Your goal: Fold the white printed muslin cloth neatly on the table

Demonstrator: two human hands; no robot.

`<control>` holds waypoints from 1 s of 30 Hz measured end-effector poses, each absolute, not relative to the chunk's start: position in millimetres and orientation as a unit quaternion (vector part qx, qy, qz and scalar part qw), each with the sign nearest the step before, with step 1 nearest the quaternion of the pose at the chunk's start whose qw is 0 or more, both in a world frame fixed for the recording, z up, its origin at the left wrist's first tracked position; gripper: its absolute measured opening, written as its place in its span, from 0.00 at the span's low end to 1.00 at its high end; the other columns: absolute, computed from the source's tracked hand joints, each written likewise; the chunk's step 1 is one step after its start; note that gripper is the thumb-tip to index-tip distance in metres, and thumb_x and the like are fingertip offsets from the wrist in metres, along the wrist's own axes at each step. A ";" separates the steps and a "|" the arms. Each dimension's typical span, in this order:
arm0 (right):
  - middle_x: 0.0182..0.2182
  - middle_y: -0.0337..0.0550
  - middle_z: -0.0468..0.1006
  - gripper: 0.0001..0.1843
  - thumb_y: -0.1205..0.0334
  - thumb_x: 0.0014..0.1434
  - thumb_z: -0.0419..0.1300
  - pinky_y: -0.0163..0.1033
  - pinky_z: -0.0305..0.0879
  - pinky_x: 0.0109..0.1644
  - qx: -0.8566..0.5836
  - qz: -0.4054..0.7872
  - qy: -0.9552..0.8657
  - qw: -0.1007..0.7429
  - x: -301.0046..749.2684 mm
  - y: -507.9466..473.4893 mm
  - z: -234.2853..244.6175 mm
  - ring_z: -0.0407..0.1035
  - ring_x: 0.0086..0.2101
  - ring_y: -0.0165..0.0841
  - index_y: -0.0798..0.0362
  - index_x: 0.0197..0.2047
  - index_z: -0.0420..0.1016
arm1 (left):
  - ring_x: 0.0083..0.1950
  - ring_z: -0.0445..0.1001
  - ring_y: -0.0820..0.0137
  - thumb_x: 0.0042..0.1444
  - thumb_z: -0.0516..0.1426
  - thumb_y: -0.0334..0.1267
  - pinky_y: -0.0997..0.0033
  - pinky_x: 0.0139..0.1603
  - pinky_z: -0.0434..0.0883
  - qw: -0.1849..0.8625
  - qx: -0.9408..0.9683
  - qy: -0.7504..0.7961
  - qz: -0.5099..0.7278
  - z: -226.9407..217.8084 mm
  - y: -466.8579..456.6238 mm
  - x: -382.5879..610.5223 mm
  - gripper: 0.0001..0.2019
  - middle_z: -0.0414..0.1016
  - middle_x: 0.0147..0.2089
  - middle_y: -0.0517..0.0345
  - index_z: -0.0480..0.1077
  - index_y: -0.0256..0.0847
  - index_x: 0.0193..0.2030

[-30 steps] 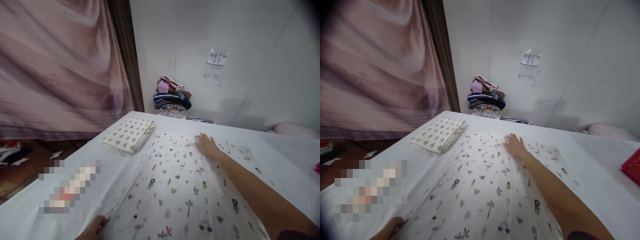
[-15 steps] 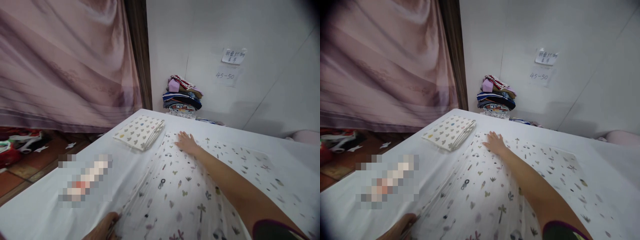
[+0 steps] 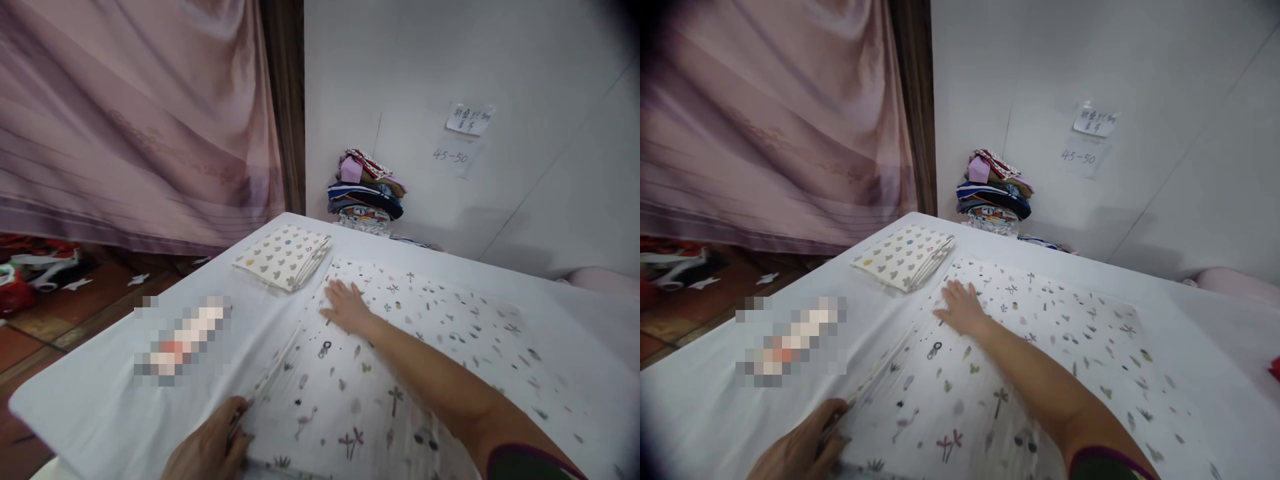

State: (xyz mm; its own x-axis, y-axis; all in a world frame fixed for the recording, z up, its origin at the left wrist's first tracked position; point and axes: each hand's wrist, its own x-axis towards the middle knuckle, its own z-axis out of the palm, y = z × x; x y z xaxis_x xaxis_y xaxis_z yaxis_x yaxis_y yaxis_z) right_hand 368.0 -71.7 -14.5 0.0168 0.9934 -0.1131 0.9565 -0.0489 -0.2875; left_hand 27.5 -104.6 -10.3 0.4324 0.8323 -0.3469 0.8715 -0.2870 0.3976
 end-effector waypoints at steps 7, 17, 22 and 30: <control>0.67 0.47 0.31 0.42 0.37 0.62 0.32 0.54 0.20 0.65 -0.706 0.147 -0.685 0.102 320.2 -117.3 0.3 0.23 0.65 0.40 0.57 0.69 0.40 | 0.42 0.75 0.63 0.57 0.41 0.39 0.64 0.42 0.65 0.246 0.816 0.522 -0.030 8.4 -113.2 35.5 0.13 0.76 0.40 0.54 0.60 0.44 0.45; 0.67 0.47 0.34 0.42 0.35 0.62 0.34 0.55 0.23 0.65 -0.676 0.139 -0.708 0.148 290.2 -193.9 13.6 0.26 0.65 0.41 0.56 0.68 0.41 | 0.42 0.75 0.60 0.56 0.43 0.43 0.63 0.41 0.67 0.228 0.828 0.512 -0.015 9.6 -107.0 35.7 0.14 0.75 0.44 0.50 0.60 0.42 0.46; 0.67 0.45 0.32 0.42 0.35 0.61 0.32 0.53 0.22 0.66 -0.787 0.082 -0.605 0.094 348.6 -271.3 13.4 0.25 0.65 0.40 0.55 0.69 0.41 | 0.45 0.75 0.57 0.55 0.44 0.46 0.62 0.42 0.67 0.224 0.825 0.519 -0.023 13.0 -107.7 34.8 0.16 0.74 0.47 0.49 0.60 0.43 0.47; 0.67 0.44 0.34 0.41 0.36 0.62 0.32 0.52 0.26 0.66 -0.865 0.094 -0.488 0.075 380.0 -340.0 -14.8 0.27 0.65 0.38 0.53 0.68 0.43 | 0.45 0.75 0.56 0.56 0.44 0.48 0.60 0.45 0.68 0.218 0.838 0.499 -0.042 -4.5 -91.9 32.3 0.17 0.75 0.46 0.49 0.57 0.43 0.48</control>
State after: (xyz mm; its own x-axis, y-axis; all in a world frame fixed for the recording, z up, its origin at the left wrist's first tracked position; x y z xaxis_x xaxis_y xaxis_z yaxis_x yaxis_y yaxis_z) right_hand 380.0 -340.0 -14.8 0.5068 0.8574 -0.0897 0.8291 -0.5133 -0.2216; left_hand 32.3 -91.9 -4.5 0.4995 0.8174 -0.2871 0.8538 -0.4083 0.3230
